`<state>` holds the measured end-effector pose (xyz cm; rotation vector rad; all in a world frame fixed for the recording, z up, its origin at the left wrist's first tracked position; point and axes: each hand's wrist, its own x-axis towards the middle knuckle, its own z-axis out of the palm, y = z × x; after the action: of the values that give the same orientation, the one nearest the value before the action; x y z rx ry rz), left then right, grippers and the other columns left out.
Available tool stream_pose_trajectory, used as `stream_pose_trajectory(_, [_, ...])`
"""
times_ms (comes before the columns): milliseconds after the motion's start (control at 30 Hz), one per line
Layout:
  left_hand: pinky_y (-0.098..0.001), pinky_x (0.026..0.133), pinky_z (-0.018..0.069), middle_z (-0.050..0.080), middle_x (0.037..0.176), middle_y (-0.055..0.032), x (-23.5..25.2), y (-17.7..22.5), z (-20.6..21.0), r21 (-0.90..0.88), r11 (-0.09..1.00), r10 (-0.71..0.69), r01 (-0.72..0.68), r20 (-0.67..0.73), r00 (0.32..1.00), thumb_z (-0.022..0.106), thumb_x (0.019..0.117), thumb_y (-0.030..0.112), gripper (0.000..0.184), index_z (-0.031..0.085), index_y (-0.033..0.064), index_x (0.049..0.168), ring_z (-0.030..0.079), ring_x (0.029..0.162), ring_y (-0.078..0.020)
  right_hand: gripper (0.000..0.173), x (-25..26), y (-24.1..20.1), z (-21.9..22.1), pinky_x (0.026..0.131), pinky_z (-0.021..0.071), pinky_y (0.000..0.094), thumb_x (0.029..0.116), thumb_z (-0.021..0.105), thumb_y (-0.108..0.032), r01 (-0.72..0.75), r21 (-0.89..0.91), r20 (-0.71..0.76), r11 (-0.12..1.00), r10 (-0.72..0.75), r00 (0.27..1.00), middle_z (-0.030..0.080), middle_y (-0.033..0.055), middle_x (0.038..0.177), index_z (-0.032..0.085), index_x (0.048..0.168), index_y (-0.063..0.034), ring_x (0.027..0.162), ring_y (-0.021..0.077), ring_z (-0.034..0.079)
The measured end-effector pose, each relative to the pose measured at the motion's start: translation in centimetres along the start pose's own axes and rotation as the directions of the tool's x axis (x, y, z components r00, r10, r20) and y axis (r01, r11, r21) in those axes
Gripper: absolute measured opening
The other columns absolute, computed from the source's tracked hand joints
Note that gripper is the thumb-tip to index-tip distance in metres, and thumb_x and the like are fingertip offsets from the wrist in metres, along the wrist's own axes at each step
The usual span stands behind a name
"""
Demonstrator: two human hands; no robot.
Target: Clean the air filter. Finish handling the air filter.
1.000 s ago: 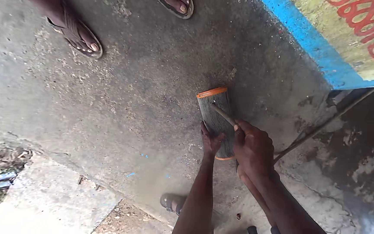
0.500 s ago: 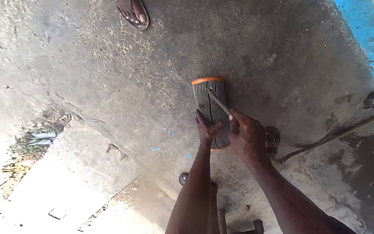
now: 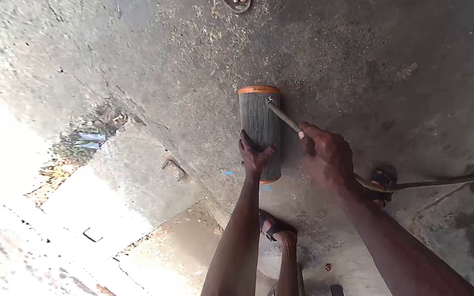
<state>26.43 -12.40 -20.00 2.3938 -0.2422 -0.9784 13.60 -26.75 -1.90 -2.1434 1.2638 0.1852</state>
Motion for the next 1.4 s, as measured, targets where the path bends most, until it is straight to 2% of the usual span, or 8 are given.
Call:
stream_pose_trajectory(133, [-0.0796,0.109,0.022,0.02,0.168,-0.0204,1.5,-2.5,-2.8,-0.058,0.998,-0.009,0.005,-0.068,0.998,0.073,0.0787,0.068,0.113,0.018,0.0232,0.166,0.02,0.153,-0.0428,0.035,0.8,-1.3,0.3,0.066,0.0534,0.0539,0.1081,0.049,-0.029,0.043,0.029,0.002,0.999,-0.043,0.999,0.075,0.0122,0.096,0.069,0.135,-0.0215,0.084,0.0325,0.072])
stream_pose_trajectory(367, [-0.044,0.125,0.0262,0.04,0.161,-0.0141,3.4,-4.0,-7.2,-0.288,0.954,0.047,-0.079,-0.116,0.992,0.025,0.1095,0.052,0.066,0.039,0.0088,0.158,0.034,0.151,-0.0235,0.035,2.6,-2.2,1.6,0.066,0.0524,0.0518,0.1073,0.049,-0.029,0.211,0.094,0.05,0.973,-0.217,0.975,0.075,0.0085,0.096,0.07,0.134,-0.0211,0.082,0.027,0.071])
stream_pose_trajectory(500, [-0.0466,0.121,0.0305,0.041,0.161,-0.0089,3.5,-3.3,-8.8,-0.39,0.919,-0.078,0.052,-0.051,0.996,0.012,0.1108,0.052,0.068,0.042,0.0117,0.157,0.038,0.148,-0.0195,0.026,2.1,-2.3,1.4,0.074,0.0549,0.0522,0.1059,0.054,-0.029,0.254,0.072,0.491,0.965,-0.256,0.833,0.074,0.0049,0.099,0.075,0.12,-0.0218,0.089,0.0236,0.07])
stream_pose_trajectory(633, [-0.047,0.119,0.0344,0.045,0.158,-0.0098,3.9,-4.2,-9.0,-0.392,0.918,-0.07,0.058,-0.015,0.997,0.011,0.1089,0.057,0.072,0.041,0.0126,0.157,0.043,0.145,-0.0196,0.026,1.0,-1.3,1.9,0.062,0.053,0.0465,0.1058,0.054,-0.029,0.176,0.192,0.266,0.965,-0.224,0.937,0.07,0.0041,0.086,0.073,0.121,-0.0177,0.07,0.0197,0.065])
stream_pose_trajectory(733, [-0.0458,0.118,0.036,0.046,0.157,-0.0105,3.8,-3.8,-9.1,-0.379,0.924,-0.049,0.045,-0.001,0.999,0.011,0.1089,0.057,0.072,0.041,0.0125,0.157,0.044,0.144,-0.0189,0.024,1.8,-1.4,1.0,0.067,0.0544,0.0506,0.105,0.057,-0.03,0.178,0.139,0.406,0.974,-0.22,0.887,0.073,0.0034,0.09,0.077,0.116,-0.0216,0.079,0.0213,0.069])
stream_pose_trajectory(833, [-0.0474,0.116,0.0381,0.049,0.153,-0.0143,3.7,-3.8,-8.4,-0.323,0.946,-0.046,0.033,-0.034,0.998,0.014,0.1096,0.055,0.07,0.043,0.0102,0.154,0.047,0.141,-0.0228,0.032,1.6,-1.3,0.8,0.065,0.0534,0.0513,0.1075,0.052,-0.03,0.229,0.082,0.238,0.97,-0.242,0.941,0.072,0.0085,0.09,0.07,0.131,-0.02,0.078,0.0269,0.069])
stream_pose_trajectory(1167, [-0.0603,0.112,0.0374,0.053,0.147,-0.0255,2.0,1.2,-6.0,-0.209,0.956,-0.208,0.205,0.007,0.978,0.007,0.1052,0.065,0.089,0.05,-0.0008,0.147,0.051,0.137,-0.0374,0.029,3.3,-0.3,-4.4,0.075,0.0553,0.0564,0.106,0.055,-0.03,0.167,-0.032,0.522,0.985,-0.126,0.844,0.073,0.0094,0.104,0.073,0.128,-0.0229,0.095,0.0296,0.07])
stream_pose_trajectory(1400, [-0.0533,0.091,0.0446,0.069,0.105,-0.0222,0.6,1.8,-3.2,-0.087,0.996,-0.009,0.0,-0.104,0.995,0.012,0.1116,0.049,0.076,0.072,0.0019,0.115,0.062,0.101,-0.0314,0.025,3.2,2.3,-7.4,0.07,0.054,0.055,0.1057,0.054,-0.029,0.153,-0.071,0.545,0.986,-0.09,0.833,0.072,0.0086,0.098,0.075,0.119,-0.0222,0.09,0.029,0.07])
